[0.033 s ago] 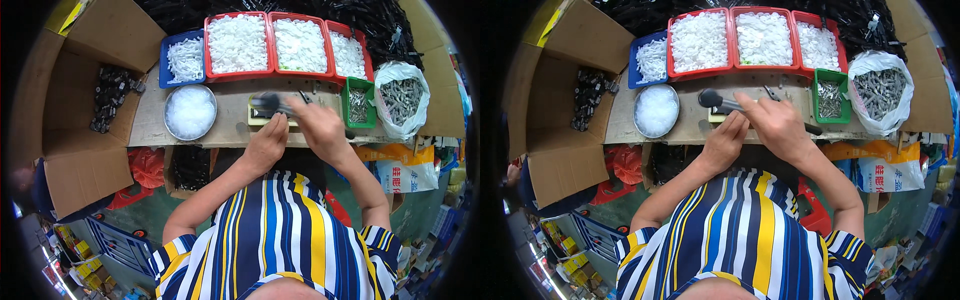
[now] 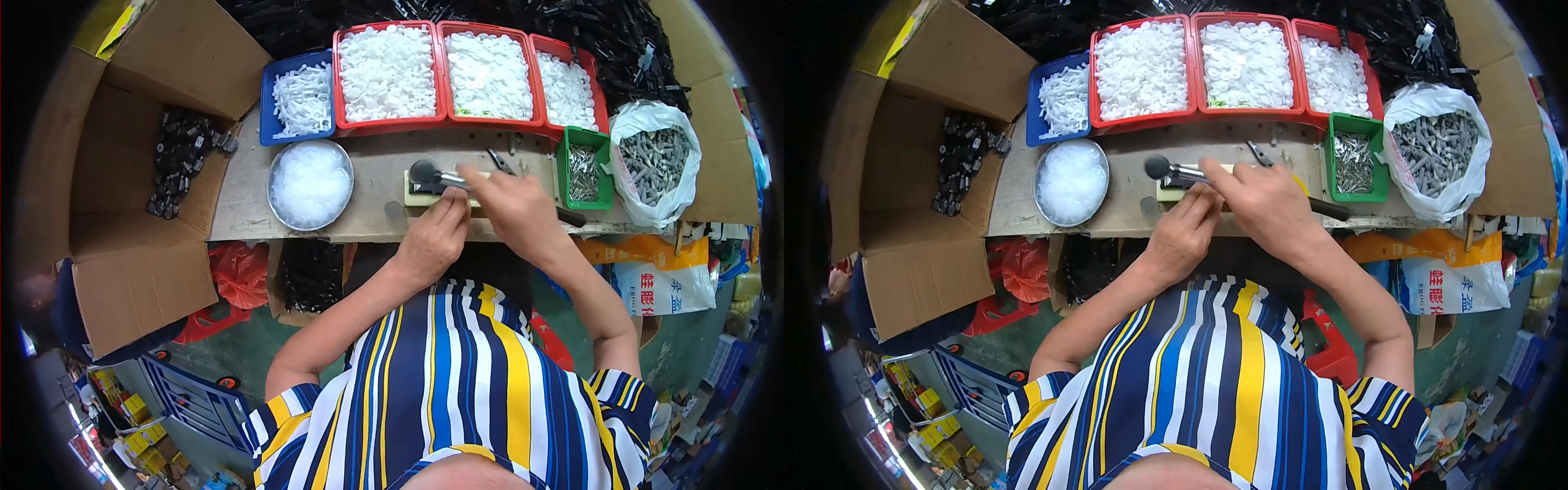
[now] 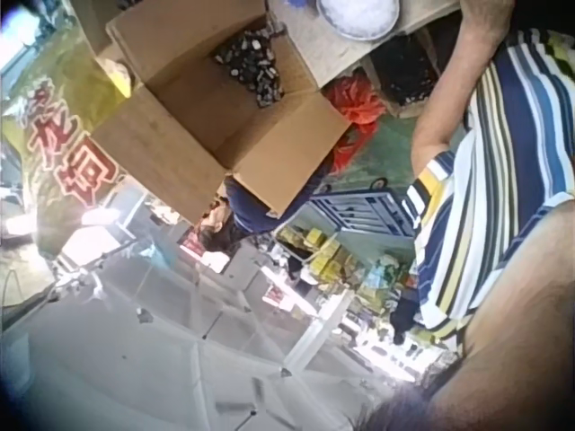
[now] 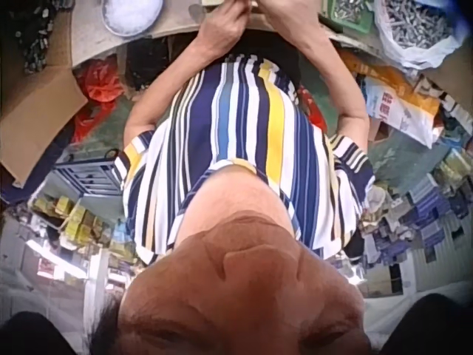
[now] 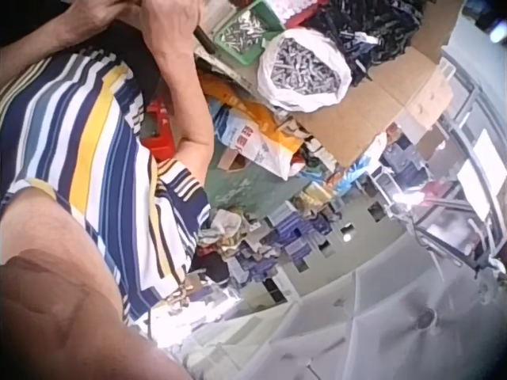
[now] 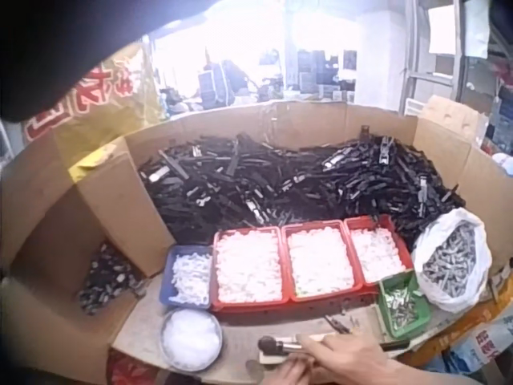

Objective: The person assembles small lock mechanisms at a workbench. They pick up a black lock body and a white plastic component, insert the plastic piece into the lock body, and use a hammer to tap it into place. They then use pliers to adjust the internal parts of the lock. The process is repeated for multiple units, with finished locks being placed into a cardboard box.

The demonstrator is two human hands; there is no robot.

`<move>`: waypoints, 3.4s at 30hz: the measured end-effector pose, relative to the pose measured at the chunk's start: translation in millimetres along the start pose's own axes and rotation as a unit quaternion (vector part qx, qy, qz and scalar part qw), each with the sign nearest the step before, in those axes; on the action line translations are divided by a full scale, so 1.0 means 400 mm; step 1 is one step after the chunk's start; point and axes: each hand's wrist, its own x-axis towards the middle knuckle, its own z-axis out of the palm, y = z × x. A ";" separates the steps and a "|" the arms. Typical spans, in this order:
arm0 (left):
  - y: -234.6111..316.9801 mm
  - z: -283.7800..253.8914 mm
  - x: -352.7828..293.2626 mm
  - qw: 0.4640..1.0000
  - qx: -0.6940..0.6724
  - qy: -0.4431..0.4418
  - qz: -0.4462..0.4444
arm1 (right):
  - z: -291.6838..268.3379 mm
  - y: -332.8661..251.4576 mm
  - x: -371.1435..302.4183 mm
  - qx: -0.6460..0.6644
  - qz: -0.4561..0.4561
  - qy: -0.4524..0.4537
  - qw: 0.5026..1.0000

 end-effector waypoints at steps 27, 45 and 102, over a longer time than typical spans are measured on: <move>-0.064 -0.012 0.032 1.000 0.011 0.016 -0.006 | -0.051 0.087 -0.201 0.000 0.166 0.051 0.985; -0.064 -0.043 0.069 0.999 -0.005 -0.026 -0.047 | -0.201 0.319 -0.226 -0.032 0.242 0.187 0.951; 0.018 -0.097 0.063 0.934 -0.282 -0.002 -0.220 | -0.005 0.009 -0.107 0.251 0.112 0.022 0.961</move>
